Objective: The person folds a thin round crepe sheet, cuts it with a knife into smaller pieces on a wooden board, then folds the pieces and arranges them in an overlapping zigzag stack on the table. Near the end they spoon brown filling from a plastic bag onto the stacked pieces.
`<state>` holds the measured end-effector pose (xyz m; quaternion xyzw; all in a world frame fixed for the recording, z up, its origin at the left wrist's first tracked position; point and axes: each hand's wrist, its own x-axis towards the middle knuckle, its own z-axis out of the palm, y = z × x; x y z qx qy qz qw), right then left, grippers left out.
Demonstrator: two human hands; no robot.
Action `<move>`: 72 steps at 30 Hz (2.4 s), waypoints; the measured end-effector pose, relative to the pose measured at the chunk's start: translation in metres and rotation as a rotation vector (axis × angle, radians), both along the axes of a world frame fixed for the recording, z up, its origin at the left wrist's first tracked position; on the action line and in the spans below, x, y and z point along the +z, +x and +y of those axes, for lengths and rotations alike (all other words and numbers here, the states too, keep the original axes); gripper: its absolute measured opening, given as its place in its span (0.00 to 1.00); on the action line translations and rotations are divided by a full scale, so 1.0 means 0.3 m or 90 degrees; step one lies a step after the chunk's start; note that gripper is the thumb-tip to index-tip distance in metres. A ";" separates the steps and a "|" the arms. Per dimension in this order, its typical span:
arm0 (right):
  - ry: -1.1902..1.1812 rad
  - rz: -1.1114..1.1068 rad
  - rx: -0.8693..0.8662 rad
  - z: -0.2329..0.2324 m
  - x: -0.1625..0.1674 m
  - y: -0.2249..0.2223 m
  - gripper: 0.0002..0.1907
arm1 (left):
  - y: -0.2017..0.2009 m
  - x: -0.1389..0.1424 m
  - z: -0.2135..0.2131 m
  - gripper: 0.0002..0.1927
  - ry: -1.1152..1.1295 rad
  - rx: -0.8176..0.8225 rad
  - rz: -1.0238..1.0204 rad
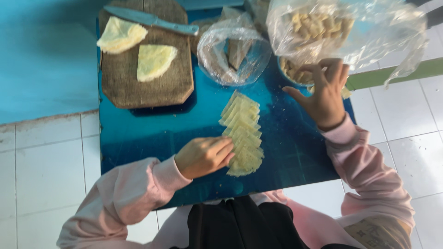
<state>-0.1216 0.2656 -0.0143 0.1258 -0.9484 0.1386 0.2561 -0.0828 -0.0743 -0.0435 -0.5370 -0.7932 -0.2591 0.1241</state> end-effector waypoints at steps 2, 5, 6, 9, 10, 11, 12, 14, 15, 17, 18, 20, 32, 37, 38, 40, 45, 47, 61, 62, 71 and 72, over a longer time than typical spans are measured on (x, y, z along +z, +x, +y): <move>-0.015 -0.021 0.083 -0.007 0.021 0.046 0.25 | -0.007 0.015 -0.004 0.09 0.013 -0.001 0.004; 0.042 -0.031 0.290 -0.038 0.036 0.115 0.23 | -0.009 0.030 -0.011 0.10 0.061 -0.027 0.085; 0.102 0.001 0.370 -0.060 0.030 0.123 0.25 | -0.007 0.031 -0.014 0.10 0.070 -0.056 0.113; 0.240 0.002 0.462 -0.116 0.010 0.172 0.31 | 0.020 0.021 -0.012 0.12 0.066 -0.127 0.164; 0.280 -0.013 0.469 -0.129 0.004 0.191 0.32 | 0.033 0.013 -0.008 0.13 0.061 -0.149 0.177; 0.287 0.002 0.477 -0.139 -0.001 0.203 0.32 | 0.043 0.002 -0.001 0.14 0.056 -0.156 0.178; 0.294 0.019 0.485 -0.147 -0.008 0.211 0.32 | 0.051 -0.009 0.008 0.15 0.050 -0.163 0.182; 0.316 0.058 0.485 -0.157 -0.021 0.221 0.33 | 0.062 -0.029 0.015 0.16 0.036 -0.172 0.187; 0.330 0.079 0.477 -0.162 -0.028 0.222 0.34 | 0.063 -0.037 0.015 0.17 0.026 -0.173 0.188; 0.349 0.093 0.465 -0.161 -0.037 0.224 0.35 | 0.067 -0.049 0.012 0.18 0.014 -0.173 0.186; 0.355 0.085 0.462 -0.154 -0.036 0.226 0.35 | 0.068 -0.053 0.011 0.18 0.012 -0.171 0.182; 0.367 0.082 0.455 -0.139 -0.035 0.225 0.35 | 0.069 -0.057 0.009 0.19 0.011 -0.171 0.175; 0.342 0.037 0.421 -0.136 -0.039 0.198 0.34 | 0.061 -0.061 0.013 0.19 0.019 -0.178 0.145; 0.359 0.059 0.406 -0.145 -0.038 0.193 0.33 | 0.066 -0.061 0.014 0.19 0.018 -0.173 0.145; 0.368 0.055 0.400 -0.139 -0.033 0.193 0.33 | 0.068 -0.061 0.015 0.19 0.019 -0.173 0.145; 0.385 0.048 0.387 -0.125 -0.025 0.189 0.34 | 0.064 -0.060 0.018 0.19 0.021 -0.176 0.147; 0.310 0.007 0.405 -0.130 -0.036 0.167 0.33 | 0.056 -0.052 0.008 0.20 0.017 -0.175 0.136; 0.317 0.012 0.407 -0.141 -0.043 0.165 0.33 | 0.056 -0.051 0.005 0.21 0.011 -0.171 0.126; 0.307 -0.029 0.388 -0.081 -0.026 0.135 0.31 | 0.059 -0.088 0.007 0.22 -0.011 -0.165 0.105; 0.289 -0.037 0.393 -0.082 -0.026 0.132 0.31 | 0.059 -0.089 0.008 0.22 -0.009 -0.164 0.104; 0.358 0.012 0.389 -0.155 -0.034 0.107 0.30 | 0.059 -0.088 0.007 0.21 0.000 -0.158 0.107; 0.367 0.015 0.383 -0.148 -0.029 0.105 0.30 | 0.059 -0.088 0.009 0.21 0.000 -0.159 0.107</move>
